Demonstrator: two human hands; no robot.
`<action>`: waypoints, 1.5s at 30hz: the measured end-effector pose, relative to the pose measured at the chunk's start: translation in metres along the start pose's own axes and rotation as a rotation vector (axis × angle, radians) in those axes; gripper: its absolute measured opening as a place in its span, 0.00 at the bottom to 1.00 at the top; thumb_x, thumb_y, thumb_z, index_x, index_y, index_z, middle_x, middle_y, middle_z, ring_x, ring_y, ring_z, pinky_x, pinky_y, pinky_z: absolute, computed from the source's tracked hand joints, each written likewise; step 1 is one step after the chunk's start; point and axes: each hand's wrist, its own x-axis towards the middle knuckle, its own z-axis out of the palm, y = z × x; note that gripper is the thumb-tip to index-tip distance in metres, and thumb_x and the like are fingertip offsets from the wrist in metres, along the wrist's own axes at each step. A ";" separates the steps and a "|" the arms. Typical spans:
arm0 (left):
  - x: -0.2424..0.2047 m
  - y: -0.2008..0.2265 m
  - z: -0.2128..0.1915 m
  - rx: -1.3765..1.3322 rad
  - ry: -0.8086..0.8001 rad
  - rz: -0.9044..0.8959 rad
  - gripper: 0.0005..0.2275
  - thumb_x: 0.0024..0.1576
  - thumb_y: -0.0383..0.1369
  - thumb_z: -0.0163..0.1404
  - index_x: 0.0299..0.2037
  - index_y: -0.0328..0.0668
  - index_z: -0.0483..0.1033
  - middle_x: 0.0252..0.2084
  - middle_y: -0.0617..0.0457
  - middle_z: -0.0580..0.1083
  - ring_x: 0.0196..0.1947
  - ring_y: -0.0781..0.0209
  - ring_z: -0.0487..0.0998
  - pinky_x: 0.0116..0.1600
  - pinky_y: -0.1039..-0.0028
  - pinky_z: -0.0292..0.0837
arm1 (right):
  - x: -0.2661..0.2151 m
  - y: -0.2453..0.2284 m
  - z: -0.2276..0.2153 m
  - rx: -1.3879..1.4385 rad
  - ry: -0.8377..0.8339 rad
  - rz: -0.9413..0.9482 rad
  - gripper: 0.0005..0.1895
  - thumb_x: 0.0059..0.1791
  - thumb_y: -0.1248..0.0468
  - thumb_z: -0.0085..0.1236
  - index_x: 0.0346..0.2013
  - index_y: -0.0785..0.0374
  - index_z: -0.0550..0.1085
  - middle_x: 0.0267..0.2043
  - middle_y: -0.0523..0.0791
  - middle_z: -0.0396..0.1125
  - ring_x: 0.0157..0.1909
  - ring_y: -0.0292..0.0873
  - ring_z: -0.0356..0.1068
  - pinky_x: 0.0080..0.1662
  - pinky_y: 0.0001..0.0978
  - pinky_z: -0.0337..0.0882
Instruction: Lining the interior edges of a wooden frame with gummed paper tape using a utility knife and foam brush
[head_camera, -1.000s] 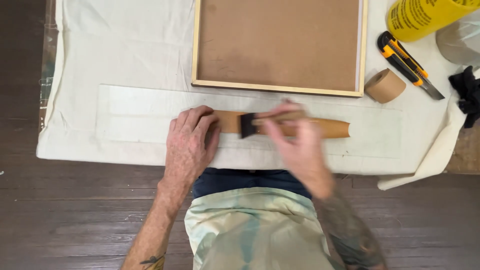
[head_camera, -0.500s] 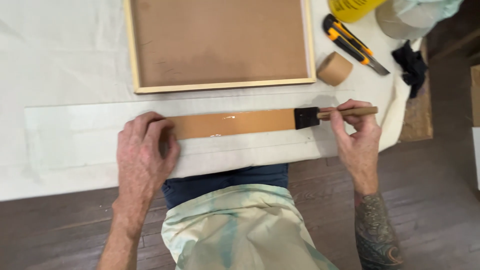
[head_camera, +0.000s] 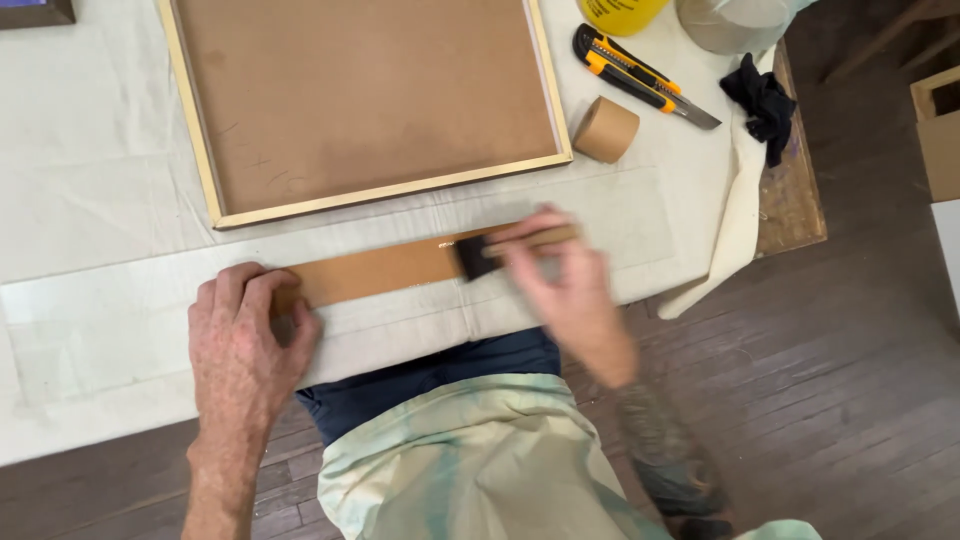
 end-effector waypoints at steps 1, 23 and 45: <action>0.002 0.003 -0.001 0.000 0.000 -0.005 0.13 0.50 0.33 0.61 0.45 0.52 0.79 0.49 0.58 0.71 0.52 0.54 0.75 0.54 0.66 0.68 | -0.006 0.010 -0.018 0.000 -0.005 -0.001 0.08 0.52 0.70 0.61 0.45 0.65 0.74 0.42 0.49 0.76 0.47 0.50 0.79 0.55 0.45 0.76; 0.009 0.178 0.049 0.109 -0.017 -0.078 0.30 0.52 0.65 0.52 0.44 0.45 0.75 0.37 0.49 0.74 0.35 0.56 0.73 0.36 0.68 0.68 | 0.101 -0.081 0.106 -0.680 -1.064 -0.755 0.14 0.59 0.52 0.48 0.40 0.59 0.70 0.29 0.44 0.69 0.30 0.44 0.72 0.37 0.38 0.75; 0.006 0.177 0.062 0.083 0.058 -0.114 0.41 0.46 0.67 0.53 0.56 0.35 0.73 0.49 0.42 0.73 0.37 0.59 0.73 0.28 0.73 0.69 | 0.122 -0.070 0.109 -0.918 -1.175 -0.746 0.17 0.57 0.45 0.42 0.44 0.52 0.70 0.18 0.39 0.66 0.16 0.37 0.66 0.24 0.31 0.73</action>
